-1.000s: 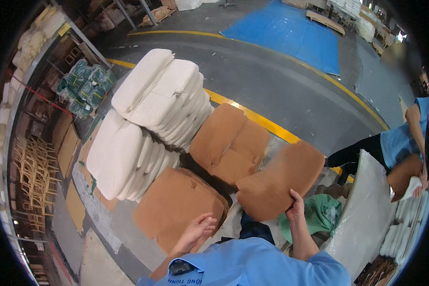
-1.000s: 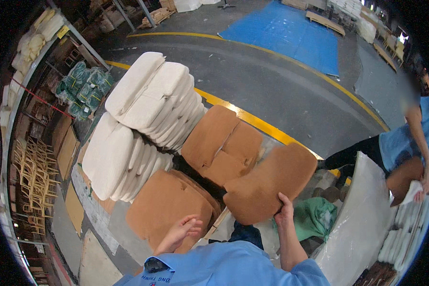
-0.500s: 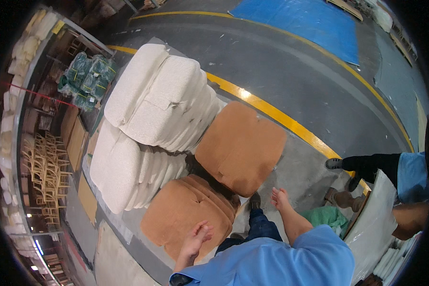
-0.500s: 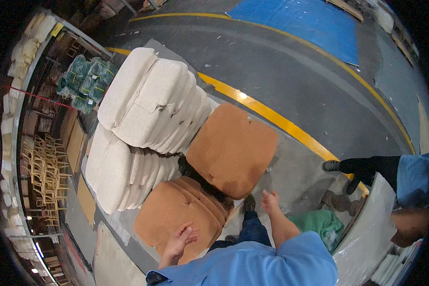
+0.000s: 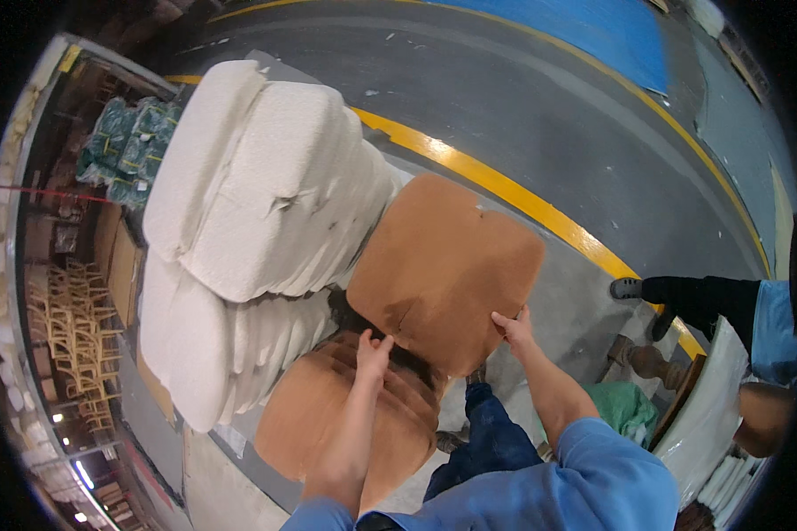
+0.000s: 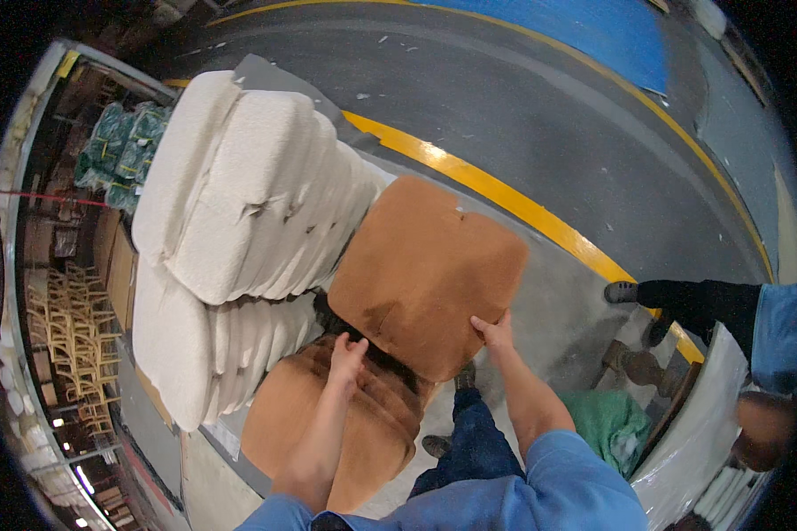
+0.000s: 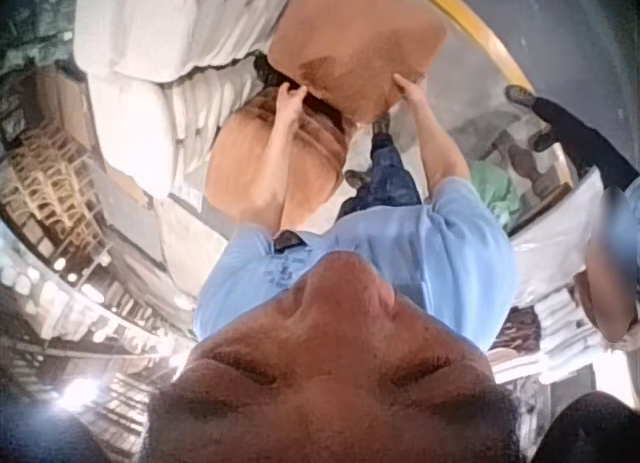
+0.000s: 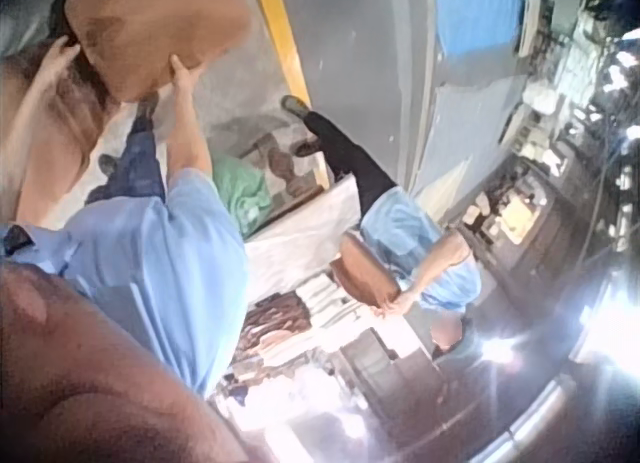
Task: The person inserts white foam inserts into brown fabric covers, folds the edges, and stacks the finished cushions. A coworker performs the same task nearby.
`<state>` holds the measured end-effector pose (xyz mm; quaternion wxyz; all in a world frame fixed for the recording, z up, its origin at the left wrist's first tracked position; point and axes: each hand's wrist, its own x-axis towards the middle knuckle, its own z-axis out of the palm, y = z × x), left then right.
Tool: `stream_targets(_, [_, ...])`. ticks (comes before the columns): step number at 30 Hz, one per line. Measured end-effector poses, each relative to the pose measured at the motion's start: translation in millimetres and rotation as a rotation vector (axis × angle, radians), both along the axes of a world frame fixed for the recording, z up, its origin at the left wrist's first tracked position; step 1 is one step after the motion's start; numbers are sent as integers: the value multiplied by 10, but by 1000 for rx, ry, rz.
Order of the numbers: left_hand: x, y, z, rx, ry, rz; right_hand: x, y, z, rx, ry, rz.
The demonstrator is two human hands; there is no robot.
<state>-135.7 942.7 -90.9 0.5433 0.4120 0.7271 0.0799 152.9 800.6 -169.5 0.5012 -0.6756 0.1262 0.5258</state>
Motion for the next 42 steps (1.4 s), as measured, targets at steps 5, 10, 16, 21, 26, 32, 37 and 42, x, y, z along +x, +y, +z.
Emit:
stream_targets(5, [250,685,-599,-166,-55,260,-48,34,-319,156,-8,-149])
stream_targets(10, [96,802,-907,-154,-345,292,-254,130,-257,140,-43,-167])
stream_targets(16, [48,920,-823,-81,-243,171,-397,6,-464,124,-114,-147])
stream_targets(21, [-78,833,-675,-62,136,147,-510,103,-407,56,-197,-32])
stream_targets(26, [-121,214,-169,82,-231,-74,-531,-480,-173,-155,-425,76])
stream_targets(32, [-554,-1329,624,-36,-581,-278,-1174,-2490,201,-391,-542,442])
stream_targets(37, [-1296,-2616,1034,-217,-707,-653,-2555,-4534,219,-658,-526,545])
stream_targets(42, [-2060,-3358,1259,-302,-577,-930,-4182,-5806,543,-397,80,450])
